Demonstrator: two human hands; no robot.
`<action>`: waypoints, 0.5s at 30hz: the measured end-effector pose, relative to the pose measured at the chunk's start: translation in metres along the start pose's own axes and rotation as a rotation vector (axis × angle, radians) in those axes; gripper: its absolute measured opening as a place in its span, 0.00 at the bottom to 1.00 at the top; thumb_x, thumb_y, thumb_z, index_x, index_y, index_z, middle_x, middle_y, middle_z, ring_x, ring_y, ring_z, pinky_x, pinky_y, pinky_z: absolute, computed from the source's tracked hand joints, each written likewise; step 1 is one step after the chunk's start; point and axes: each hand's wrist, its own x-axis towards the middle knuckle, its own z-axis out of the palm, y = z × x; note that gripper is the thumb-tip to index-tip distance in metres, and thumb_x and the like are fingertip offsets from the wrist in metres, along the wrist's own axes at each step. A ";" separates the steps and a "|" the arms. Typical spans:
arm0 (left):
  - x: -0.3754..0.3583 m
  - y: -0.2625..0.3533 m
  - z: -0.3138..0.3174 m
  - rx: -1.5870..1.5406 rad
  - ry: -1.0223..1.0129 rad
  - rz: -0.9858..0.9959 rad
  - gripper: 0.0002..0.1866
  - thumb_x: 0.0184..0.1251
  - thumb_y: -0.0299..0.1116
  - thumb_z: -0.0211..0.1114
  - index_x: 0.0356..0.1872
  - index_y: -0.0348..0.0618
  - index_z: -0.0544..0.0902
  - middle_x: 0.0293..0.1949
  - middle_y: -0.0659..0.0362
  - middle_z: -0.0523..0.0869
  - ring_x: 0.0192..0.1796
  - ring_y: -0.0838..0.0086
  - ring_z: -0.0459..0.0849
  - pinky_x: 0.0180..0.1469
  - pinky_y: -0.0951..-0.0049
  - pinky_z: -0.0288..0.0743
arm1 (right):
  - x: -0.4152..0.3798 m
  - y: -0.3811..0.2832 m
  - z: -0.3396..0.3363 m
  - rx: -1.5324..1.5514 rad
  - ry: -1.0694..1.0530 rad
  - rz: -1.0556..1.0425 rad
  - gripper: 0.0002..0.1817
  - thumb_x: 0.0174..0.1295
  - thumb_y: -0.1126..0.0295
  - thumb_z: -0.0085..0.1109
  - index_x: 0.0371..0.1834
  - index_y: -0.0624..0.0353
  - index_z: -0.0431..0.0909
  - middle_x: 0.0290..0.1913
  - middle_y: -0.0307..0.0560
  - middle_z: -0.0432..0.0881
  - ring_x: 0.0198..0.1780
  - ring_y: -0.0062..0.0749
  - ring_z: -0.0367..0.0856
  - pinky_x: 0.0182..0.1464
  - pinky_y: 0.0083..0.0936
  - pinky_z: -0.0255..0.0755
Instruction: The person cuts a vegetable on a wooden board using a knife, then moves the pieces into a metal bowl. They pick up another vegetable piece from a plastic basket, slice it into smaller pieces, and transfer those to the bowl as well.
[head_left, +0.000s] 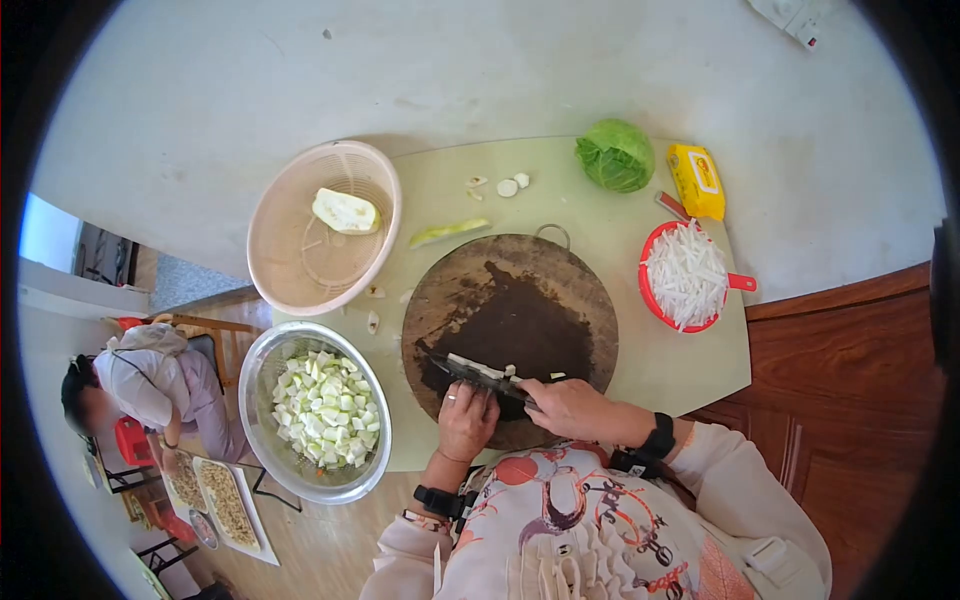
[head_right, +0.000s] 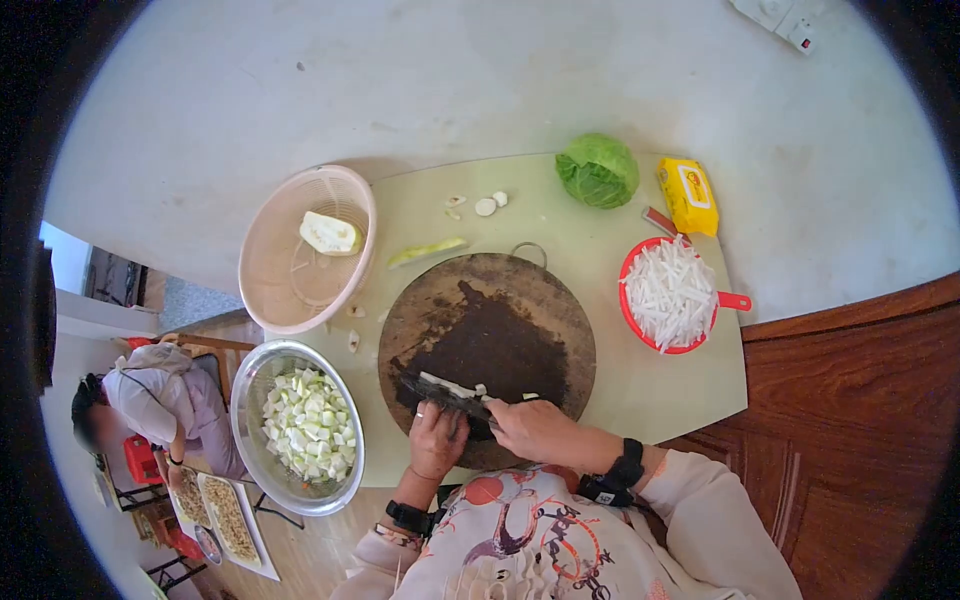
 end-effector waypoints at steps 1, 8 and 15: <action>0.001 0.001 -0.001 0.018 0.004 0.005 0.14 0.49 0.23 0.67 0.39 0.34 0.81 0.41 0.50 0.79 0.43 0.57 0.80 0.45 0.64 0.77 | 0.002 0.000 0.001 0.014 0.029 0.010 0.21 0.63 0.62 0.53 0.55 0.63 0.69 0.28 0.61 0.80 0.30 0.56 0.81 0.34 0.46 0.73; 0.001 0.002 -0.002 -0.011 0.042 0.008 0.14 0.49 0.24 0.68 0.39 0.33 0.81 0.41 0.51 0.79 0.42 0.58 0.80 0.44 0.65 0.77 | -0.026 -0.008 -0.028 0.048 -0.038 0.051 0.23 0.63 0.62 0.53 0.57 0.65 0.68 0.26 0.63 0.80 0.30 0.57 0.81 0.34 0.48 0.74; 0.000 0.003 -0.003 -0.016 0.024 -0.012 0.11 0.47 0.23 0.69 0.33 0.35 0.80 0.38 0.50 0.77 0.41 0.55 0.78 0.43 0.62 0.76 | -0.047 0.000 -0.020 -0.046 -0.116 0.077 0.23 0.64 0.61 0.52 0.59 0.61 0.66 0.24 0.59 0.80 0.26 0.54 0.81 0.30 0.43 0.74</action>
